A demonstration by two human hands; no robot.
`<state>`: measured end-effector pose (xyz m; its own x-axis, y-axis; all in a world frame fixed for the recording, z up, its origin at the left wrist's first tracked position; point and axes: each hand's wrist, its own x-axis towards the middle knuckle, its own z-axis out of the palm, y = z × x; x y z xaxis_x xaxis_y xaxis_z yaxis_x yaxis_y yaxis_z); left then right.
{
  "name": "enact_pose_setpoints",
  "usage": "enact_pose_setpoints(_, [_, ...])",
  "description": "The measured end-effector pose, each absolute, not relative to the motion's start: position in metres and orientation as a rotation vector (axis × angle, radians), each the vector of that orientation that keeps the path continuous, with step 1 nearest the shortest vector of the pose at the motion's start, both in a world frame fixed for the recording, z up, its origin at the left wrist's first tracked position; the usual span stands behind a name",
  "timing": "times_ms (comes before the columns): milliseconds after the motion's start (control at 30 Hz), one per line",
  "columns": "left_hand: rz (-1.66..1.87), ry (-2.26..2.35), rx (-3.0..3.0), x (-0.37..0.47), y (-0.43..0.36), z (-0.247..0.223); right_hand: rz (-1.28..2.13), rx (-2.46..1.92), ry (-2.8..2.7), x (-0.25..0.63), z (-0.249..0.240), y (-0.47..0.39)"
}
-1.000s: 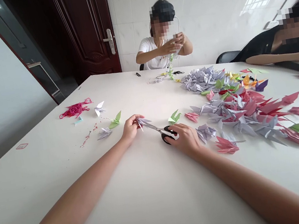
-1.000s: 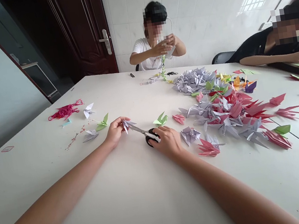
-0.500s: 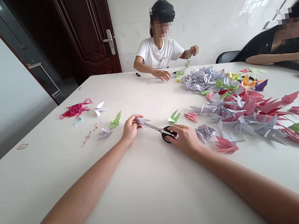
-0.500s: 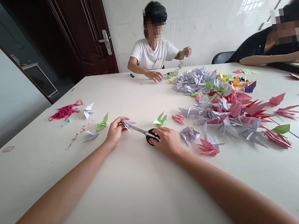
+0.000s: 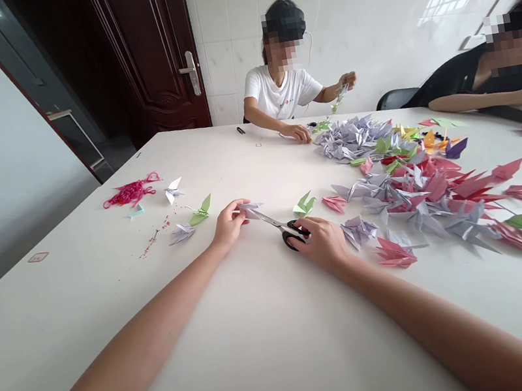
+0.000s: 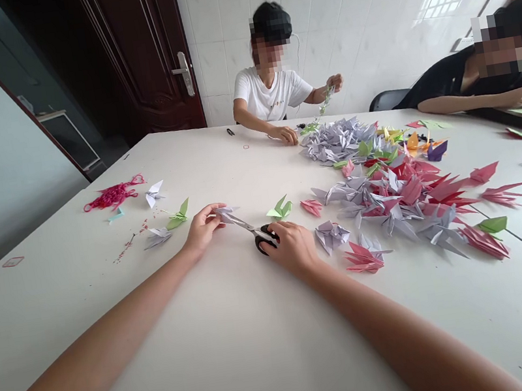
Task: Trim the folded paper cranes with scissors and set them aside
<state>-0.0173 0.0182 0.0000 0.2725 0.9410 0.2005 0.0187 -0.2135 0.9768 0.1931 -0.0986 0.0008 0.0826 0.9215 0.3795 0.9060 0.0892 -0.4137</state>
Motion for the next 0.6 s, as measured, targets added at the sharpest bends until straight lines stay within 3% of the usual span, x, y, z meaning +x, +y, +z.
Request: enact_pose_setpoints(600, [1.198, 0.915, 1.377, -0.0229, 0.0204, 0.001, 0.499, -1.681, -1.583, 0.1991, 0.0048, -0.0928])
